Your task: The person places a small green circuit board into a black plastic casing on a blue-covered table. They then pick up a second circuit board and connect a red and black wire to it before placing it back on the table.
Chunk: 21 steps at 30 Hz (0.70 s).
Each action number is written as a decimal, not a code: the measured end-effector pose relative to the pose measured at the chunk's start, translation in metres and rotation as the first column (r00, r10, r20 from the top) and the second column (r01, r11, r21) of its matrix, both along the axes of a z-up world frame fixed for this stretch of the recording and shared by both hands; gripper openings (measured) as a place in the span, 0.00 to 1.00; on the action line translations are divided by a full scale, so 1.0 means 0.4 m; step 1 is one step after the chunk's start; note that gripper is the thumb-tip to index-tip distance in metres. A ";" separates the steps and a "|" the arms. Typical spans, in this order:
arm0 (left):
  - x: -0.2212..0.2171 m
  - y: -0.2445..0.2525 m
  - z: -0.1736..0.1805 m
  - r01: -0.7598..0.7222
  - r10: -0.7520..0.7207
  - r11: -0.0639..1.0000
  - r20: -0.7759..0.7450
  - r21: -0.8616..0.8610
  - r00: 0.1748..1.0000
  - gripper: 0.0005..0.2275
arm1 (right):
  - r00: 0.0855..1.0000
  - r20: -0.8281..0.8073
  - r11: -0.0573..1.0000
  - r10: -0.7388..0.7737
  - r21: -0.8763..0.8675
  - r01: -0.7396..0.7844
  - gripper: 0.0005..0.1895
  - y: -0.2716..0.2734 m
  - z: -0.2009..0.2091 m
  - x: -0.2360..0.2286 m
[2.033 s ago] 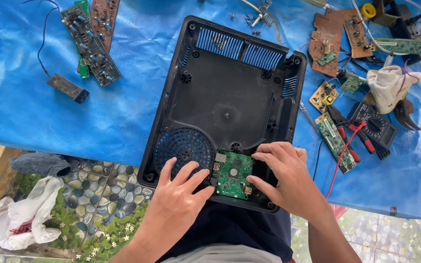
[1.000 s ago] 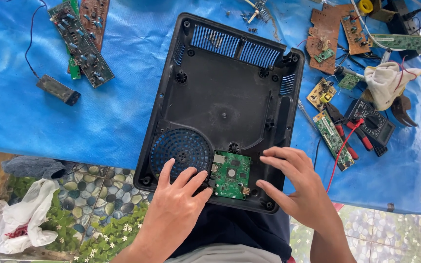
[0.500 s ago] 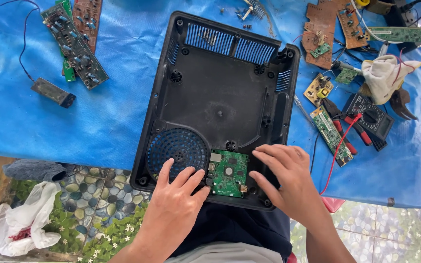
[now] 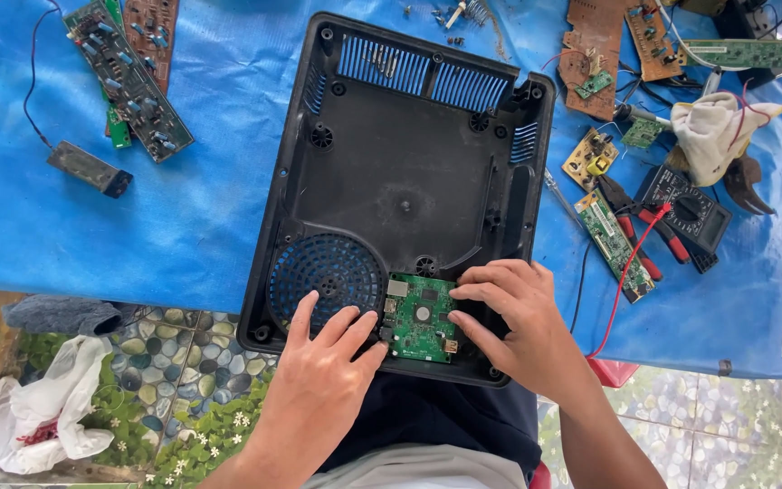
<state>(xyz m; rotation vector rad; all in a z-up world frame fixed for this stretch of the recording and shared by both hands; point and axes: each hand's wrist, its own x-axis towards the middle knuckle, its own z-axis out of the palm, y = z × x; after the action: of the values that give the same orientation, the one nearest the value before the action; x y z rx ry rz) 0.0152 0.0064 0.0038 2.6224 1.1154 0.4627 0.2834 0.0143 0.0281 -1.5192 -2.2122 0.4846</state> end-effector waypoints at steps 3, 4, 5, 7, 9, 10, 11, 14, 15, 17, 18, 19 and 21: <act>-0.003 0.002 0.007 0.014 -0.014 1.000 0.011 -0.016 1.000 0.05 | 0.998 0.064 0.998 -0.017 0.055 0.014 0.15 -0.009 0.005 -0.013; -0.002 0.004 0.007 0.013 -0.012 1.000 0.011 -0.016 1.000 0.05 | 0.998 0.063 0.998 -0.016 0.055 0.012 0.15 -0.010 0.011 -0.022; -0.002 0.004 0.008 0.005 -0.005 1.000 0.032 -0.006 0.999 0.04 | 0.997 0.075 0.999 -0.003 0.049 -0.001 0.16 -0.015 0.016 -0.032; -0.005 0.003 0.010 -0.001 0.001 1.000 0.052 0.003 0.999 0.03 | 0.996 0.085 0.999 0.010 0.043 -0.014 0.17 -0.020 0.029 -0.057; -0.013 0.002 0.012 0.029 -0.026 0.999 0.098 -0.028 0.995 0.05 | 0.948 0.311 0.975 -0.069 0.222 -0.002 0.17 -0.018 0.044 -0.091; -0.020 0.001 0.008 0.028 -0.026 0.999 0.097 -0.027 0.995 0.05 | 0.948 0.310 0.975 -0.069 0.223 -0.002 0.17 -0.017 0.054 -0.098; -0.027 -0.003 0.004 0.048 -0.041 0.998 0.142 -0.041 0.989 0.09 | 0.967 0.255 0.974 0.011 0.218 -0.069 0.16 -0.018 0.065 -0.105; -0.054 -0.010 0.020 0.060 -0.049 0.998 0.257 -0.036 0.965 0.13 | 0.960 0.112 0.957 0.257 0.113 -0.269 0.17 -0.029 0.067 -0.117; -0.064 -0.009 0.030 0.054 -0.047 0.998 0.326 -0.011 0.944 0.13 | 0.915 0.013 0.915 0.403 0.028 -0.403 0.19 -0.031 0.064 -0.119; -0.087 -0.015 0.037 0.027 -0.027 1.000 0.312 0.002 0.950 0.12 | 0.918 0.065 0.918 0.391 0.044 -0.394 0.18 -0.041 0.045 -0.128; -0.097 -0.017 0.040 0.007 -0.012 1.000 0.298 0.017 0.954 0.11 | 0.921 0.119 0.923 0.371 0.062 -0.380 0.19 -0.045 0.036 -0.131; -0.104 -0.017 0.036 0.006 -0.011 1.000 0.299 0.017 0.954 0.11 | 0.920 0.120 0.923 0.372 0.061 -0.381 0.19 -0.047 0.030 -0.135; -0.118 -0.015 0.027 -0.073 0.045 0.992 0.244 0.107 0.969 0.09 | 0.920 0.181 0.923 0.348 0.105 -0.369 0.16 -0.049 0.021 -0.142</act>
<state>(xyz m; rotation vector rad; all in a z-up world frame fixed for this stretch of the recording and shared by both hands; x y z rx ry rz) -0.0319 0.0005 0.0145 2.5451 1.1190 0.8581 0.2267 -0.0052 0.0363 -1.1158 -2.6074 0.3163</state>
